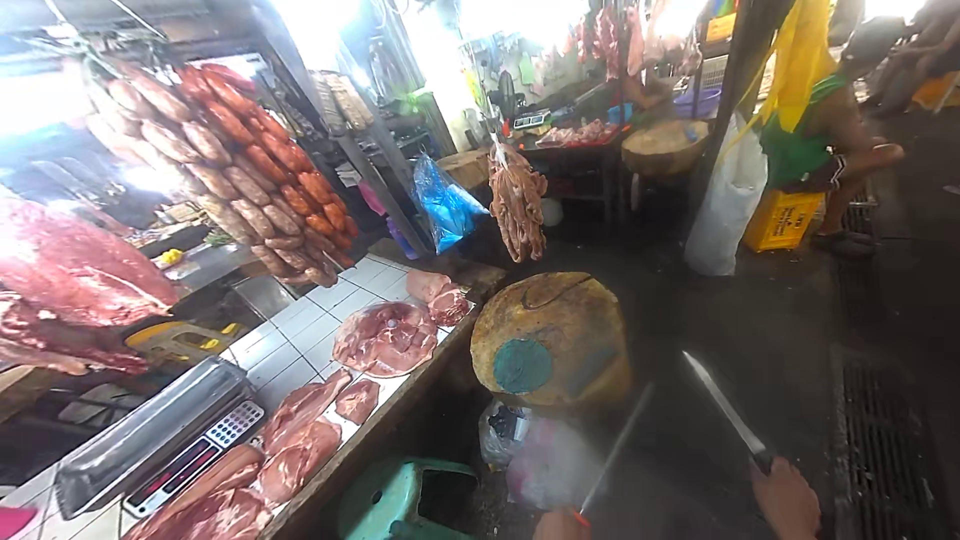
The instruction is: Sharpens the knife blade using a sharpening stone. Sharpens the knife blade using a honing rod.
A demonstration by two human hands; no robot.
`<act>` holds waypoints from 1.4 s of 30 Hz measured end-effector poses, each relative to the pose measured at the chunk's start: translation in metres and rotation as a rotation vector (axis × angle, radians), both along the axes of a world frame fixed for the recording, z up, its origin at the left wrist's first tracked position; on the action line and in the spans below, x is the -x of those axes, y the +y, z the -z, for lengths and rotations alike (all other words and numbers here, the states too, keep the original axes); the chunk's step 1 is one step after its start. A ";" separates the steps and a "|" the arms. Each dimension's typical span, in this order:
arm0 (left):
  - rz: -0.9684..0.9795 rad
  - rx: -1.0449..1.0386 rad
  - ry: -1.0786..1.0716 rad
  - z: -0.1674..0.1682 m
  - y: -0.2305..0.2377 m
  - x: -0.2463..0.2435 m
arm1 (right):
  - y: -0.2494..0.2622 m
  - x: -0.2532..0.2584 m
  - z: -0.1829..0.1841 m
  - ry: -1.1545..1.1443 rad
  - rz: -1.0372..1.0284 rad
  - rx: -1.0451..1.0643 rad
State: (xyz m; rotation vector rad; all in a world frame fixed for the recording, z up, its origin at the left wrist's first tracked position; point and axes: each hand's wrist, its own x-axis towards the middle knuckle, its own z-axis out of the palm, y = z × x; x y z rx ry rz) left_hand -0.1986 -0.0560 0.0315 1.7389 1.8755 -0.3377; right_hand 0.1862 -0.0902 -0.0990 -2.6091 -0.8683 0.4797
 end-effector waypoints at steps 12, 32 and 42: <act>-0.070 0.005 -0.035 -0.008 0.000 0.004 | -0.009 -0.010 0.001 0.069 -0.014 0.039; 0.076 0.047 -0.099 -0.007 -0.003 -0.035 | 0.050 0.061 -0.077 -0.025 -0.501 -0.176; 0.062 0.019 0.008 0.004 0.005 -0.009 | 0.003 0.022 -0.042 0.114 0.026 -0.007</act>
